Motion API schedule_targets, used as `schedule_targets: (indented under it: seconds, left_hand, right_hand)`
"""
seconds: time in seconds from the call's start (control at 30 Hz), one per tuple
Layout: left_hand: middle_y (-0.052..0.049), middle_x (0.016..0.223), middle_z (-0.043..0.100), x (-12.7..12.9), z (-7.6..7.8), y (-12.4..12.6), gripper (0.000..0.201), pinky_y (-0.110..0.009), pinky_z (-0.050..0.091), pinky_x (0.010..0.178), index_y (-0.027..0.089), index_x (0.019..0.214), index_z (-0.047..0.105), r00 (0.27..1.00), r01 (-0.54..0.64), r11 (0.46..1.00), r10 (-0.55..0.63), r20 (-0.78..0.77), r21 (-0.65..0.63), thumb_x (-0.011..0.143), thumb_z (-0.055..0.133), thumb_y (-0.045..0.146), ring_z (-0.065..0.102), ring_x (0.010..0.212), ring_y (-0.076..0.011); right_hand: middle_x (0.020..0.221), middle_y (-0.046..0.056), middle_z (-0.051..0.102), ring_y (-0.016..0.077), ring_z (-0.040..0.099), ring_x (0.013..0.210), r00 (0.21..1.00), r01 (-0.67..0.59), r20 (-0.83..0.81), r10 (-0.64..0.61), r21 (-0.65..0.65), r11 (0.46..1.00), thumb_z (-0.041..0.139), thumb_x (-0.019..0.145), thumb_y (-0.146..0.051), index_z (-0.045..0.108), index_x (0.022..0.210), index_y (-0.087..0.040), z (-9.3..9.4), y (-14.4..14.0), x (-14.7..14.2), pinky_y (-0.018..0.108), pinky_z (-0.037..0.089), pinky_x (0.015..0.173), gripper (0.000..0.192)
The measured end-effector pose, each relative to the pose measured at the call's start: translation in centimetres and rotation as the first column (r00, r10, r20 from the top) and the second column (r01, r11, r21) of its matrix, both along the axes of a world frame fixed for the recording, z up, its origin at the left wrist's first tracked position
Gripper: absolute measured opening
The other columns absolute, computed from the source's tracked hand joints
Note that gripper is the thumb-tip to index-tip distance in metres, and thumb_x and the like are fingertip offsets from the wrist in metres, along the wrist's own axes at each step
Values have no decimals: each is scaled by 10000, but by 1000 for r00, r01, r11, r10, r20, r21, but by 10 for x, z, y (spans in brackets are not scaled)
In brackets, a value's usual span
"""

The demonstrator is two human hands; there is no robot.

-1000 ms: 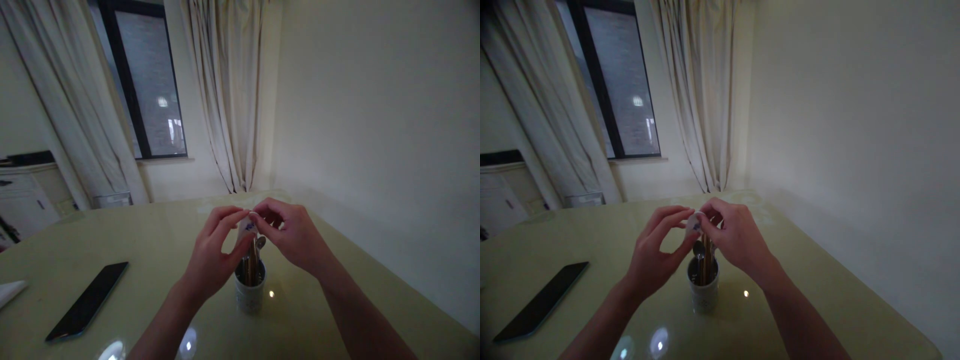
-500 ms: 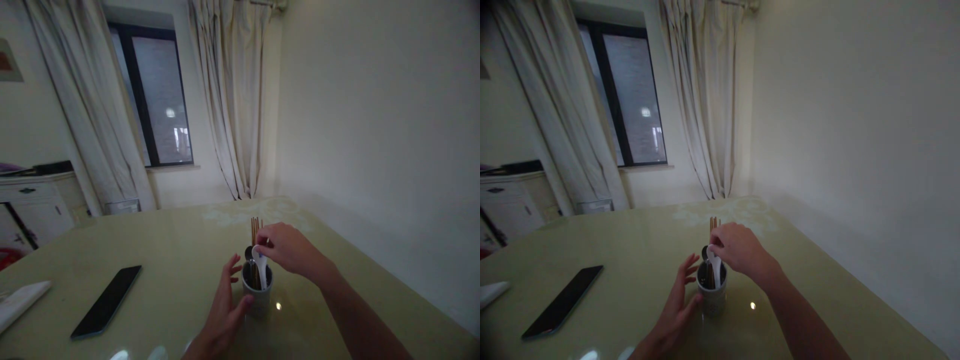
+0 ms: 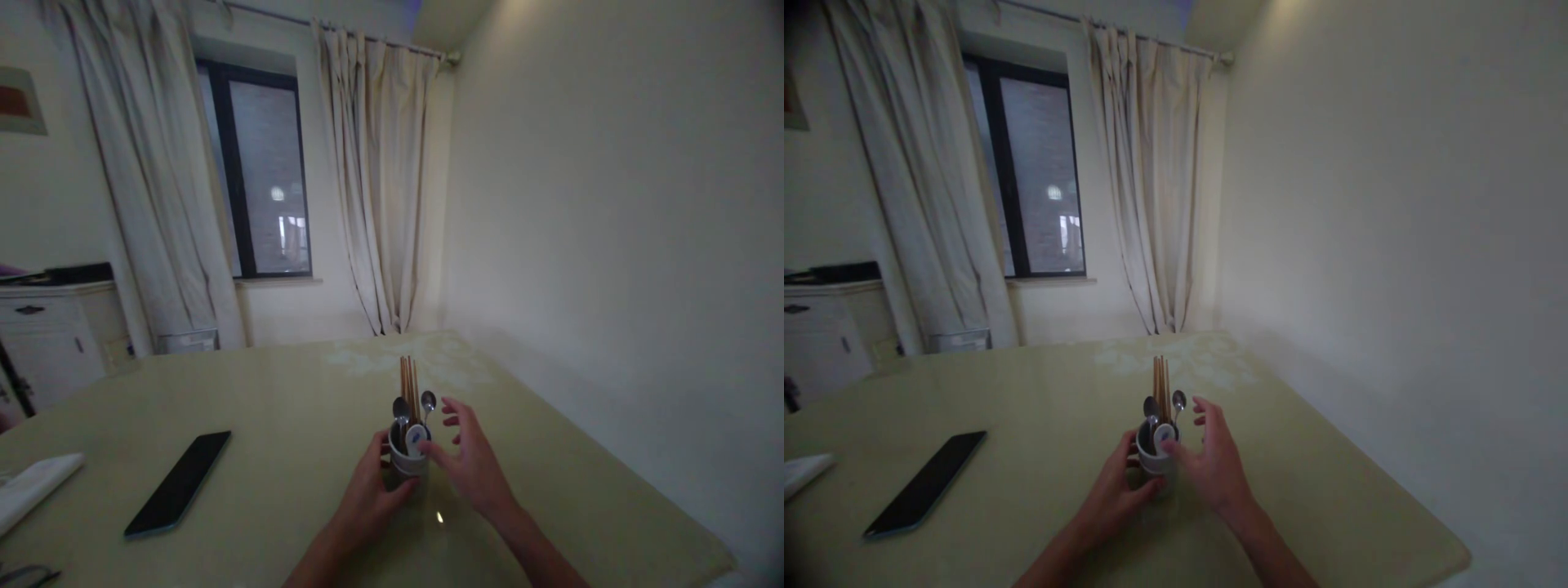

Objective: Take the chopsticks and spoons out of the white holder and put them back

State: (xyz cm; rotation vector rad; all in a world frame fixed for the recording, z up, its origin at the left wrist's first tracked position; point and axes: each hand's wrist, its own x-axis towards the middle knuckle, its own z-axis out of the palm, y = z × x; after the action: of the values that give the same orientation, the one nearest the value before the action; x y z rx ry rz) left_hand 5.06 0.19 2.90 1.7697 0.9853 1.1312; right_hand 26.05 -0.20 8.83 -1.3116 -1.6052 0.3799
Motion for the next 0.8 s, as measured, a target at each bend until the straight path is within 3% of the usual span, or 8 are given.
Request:
schedule_targets:
  seconds: [0.1,0.23,0.33,0.43,0.57,0.67,0.8]
  left_hand:
    - [-136,1392,669,-1,0,1,640,-446,547,1071,279,1387,515,999,37,999,-38,37,12,858,787,516,654,1275,-327]
    - [-156,1429,647,-2,-2,4,667,-448,541,1090,271,1405,510,994,65,998,-64,83,-9,848,799,499,650,1296,-323]
    - [-170,1472,615,-4,-7,8,791,-478,511,1123,266,1455,483,997,13,1000,-12,71,-6,788,855,470,597,1368,-334]
    - [-193,1450,619,-7,-14,16,813,-496,529,1080,227,1420,516,985,-136,990,139,99,-36,749,850,542,615,1332,-341]
    - [-126,1059,728,-15,-19,26,586,-414,583,863,179,1106,644,928,-312,944,327,180,-103,797,718,672,709,981,-272]
    - [-6,746,623,-20,-19,30,516,-311,503,646,196,861,619,921,-330,934,350,169,-135,824,646,710,607,691,-188]
    - [54,615,473,-22,-21,30,553,-269,365,582,216,712,531,936,-337,934,346,68,-123,860,565,747,468,601,-145]
  right_hand:
    - [1454,173,636,378,645,1313,991,-127,-58,121,-115,985,867,746,-469,492,1465,-244,-31,-7,-14,504,561,1046,841]
    - [1393,149,701,351,679,1280,966,-248,-100,236,-126,961,871,756,-350,489,1448,-235,-34,-8,-29,487,537,1092,798]
    - [1289,119,756,328,730,1179,980,-189,-83,180,-114,975,854,763,-343,531,1359,-236,-33,8,-29,454,567,1030,686]
    - [1211,115,779,318,757,1089,990,-114,-88,106,-91,989,839,753,-376,549,1288,-229,-40,38,-17,434,587,949,626]
    - [1144,110,788,305,768,1010,992,72,-101,-76,-41,997,822,719,-416,565,1224,-224,-49,84,14,398,587,864,598]
    - [1128,120,782,321,762,1011,970,209,-123,-211,-33,977,791,706,-438,566,1203,-220,-50,112,41,418,577,867,588]
    - [1138,152,763,342,751,1022,942,297,-152,-299,-38,954,759,690,-483,559,1213,-195,-54,134,66,446,567,884,630]
